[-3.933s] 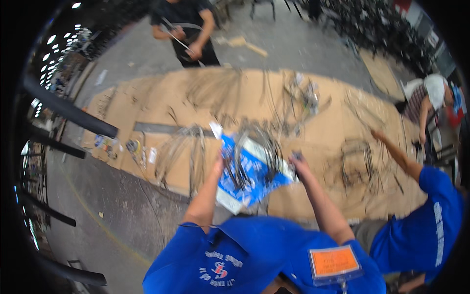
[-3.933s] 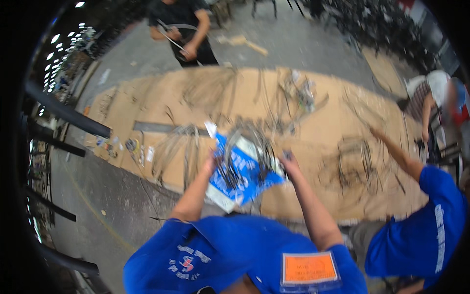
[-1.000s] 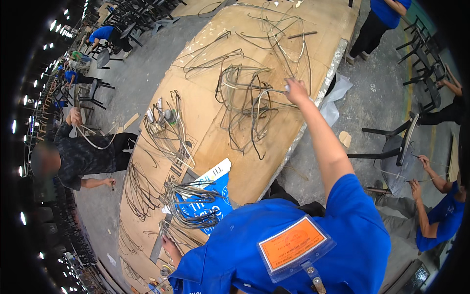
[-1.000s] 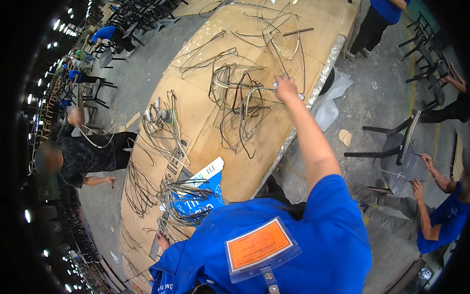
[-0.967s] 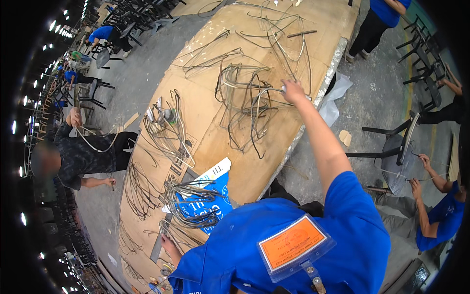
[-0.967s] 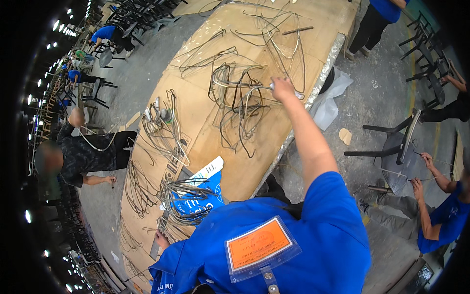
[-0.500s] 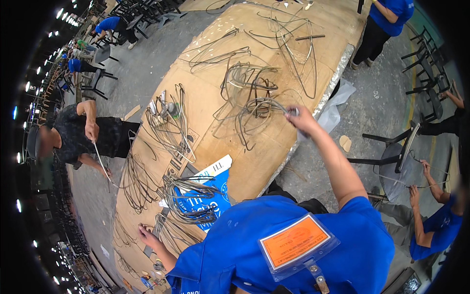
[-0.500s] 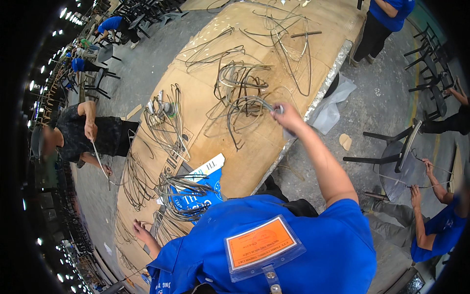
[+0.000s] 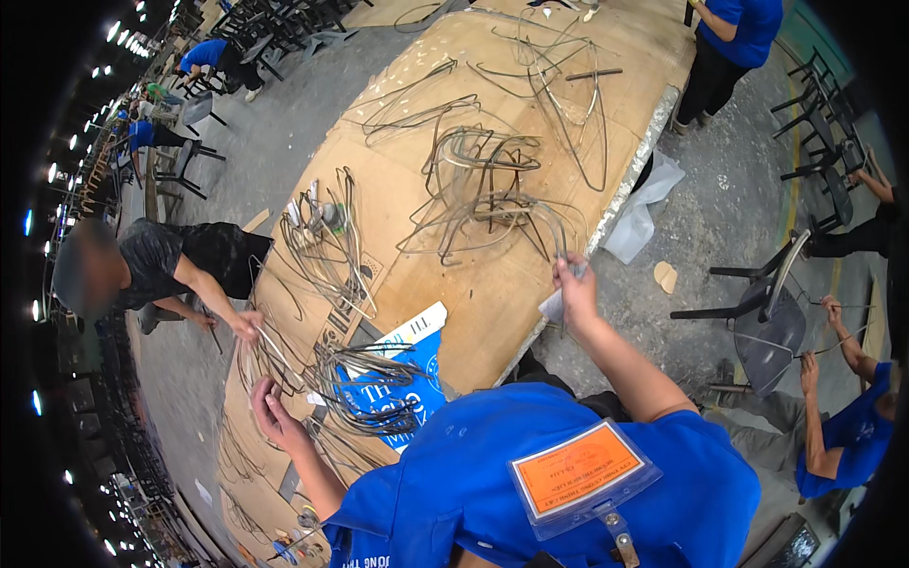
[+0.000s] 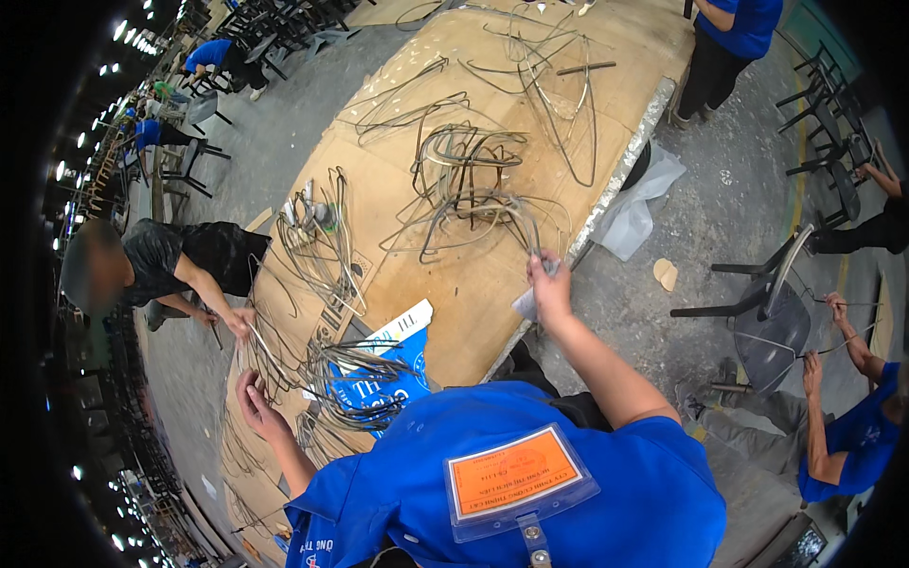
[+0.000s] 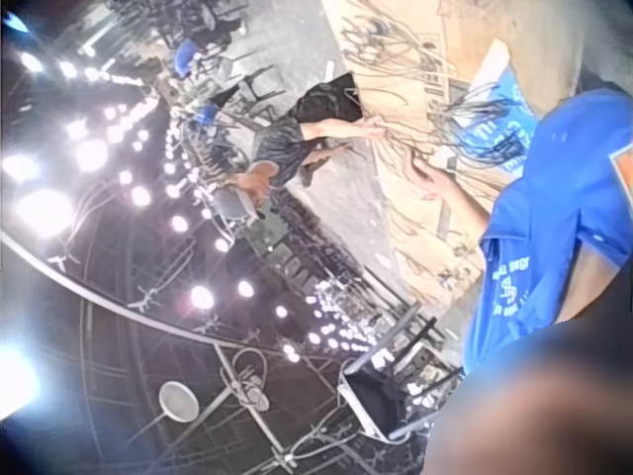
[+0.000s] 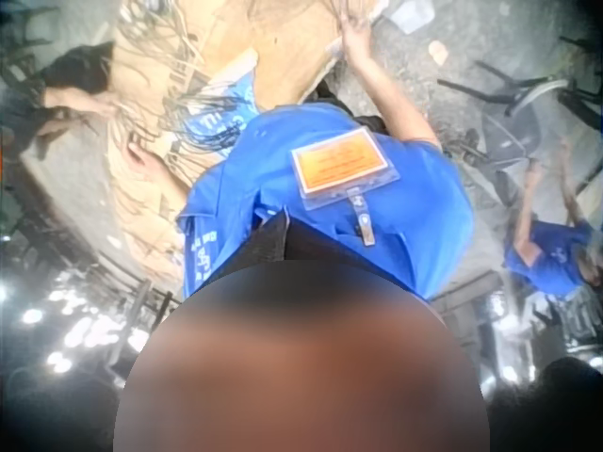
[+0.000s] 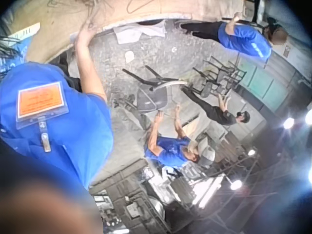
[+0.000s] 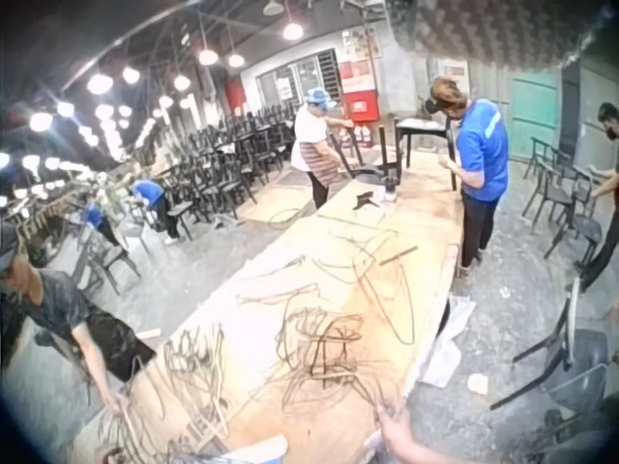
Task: The person sands the legs of a black metal chair using a sanding block. They move the sanding block up and down along the curved legs to smooth the surface. The person also handles metal wire bundles on the workbench before and after sanding.
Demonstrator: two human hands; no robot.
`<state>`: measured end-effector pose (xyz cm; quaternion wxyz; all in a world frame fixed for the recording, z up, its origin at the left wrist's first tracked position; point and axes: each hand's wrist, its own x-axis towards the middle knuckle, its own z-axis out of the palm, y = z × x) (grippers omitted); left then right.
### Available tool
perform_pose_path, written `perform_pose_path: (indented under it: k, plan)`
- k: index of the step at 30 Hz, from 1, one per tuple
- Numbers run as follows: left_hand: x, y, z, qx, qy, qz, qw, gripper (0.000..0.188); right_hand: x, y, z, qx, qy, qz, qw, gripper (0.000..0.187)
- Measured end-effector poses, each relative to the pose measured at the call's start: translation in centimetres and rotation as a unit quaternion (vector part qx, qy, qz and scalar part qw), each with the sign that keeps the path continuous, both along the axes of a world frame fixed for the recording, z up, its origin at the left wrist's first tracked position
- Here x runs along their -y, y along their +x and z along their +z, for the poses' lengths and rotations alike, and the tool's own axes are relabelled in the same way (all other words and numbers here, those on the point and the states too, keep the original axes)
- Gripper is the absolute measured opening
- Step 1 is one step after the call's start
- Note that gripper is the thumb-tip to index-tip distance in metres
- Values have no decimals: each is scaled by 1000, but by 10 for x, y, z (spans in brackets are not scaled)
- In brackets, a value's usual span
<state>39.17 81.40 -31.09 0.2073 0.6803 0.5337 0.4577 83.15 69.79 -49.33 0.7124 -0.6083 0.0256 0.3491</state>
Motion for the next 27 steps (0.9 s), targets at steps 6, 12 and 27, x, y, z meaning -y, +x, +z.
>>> perform_pose_path:
  k: [6, 12, 27]
  plan:
    - [5, 72, -12, 55, -175, -97, 978, 25, -2, -49, -30, -61, 30, 178, 982, 20]
    - [7, 192, -98, 5, -419, -310, 853, 40, -18, -81, -40, -56, 41, 259, 963, 23]
    - [-4, 311, -181, 208, -547, -186, 790, 18, 3, 32, -67, 346, -218, 157, 899, 36]
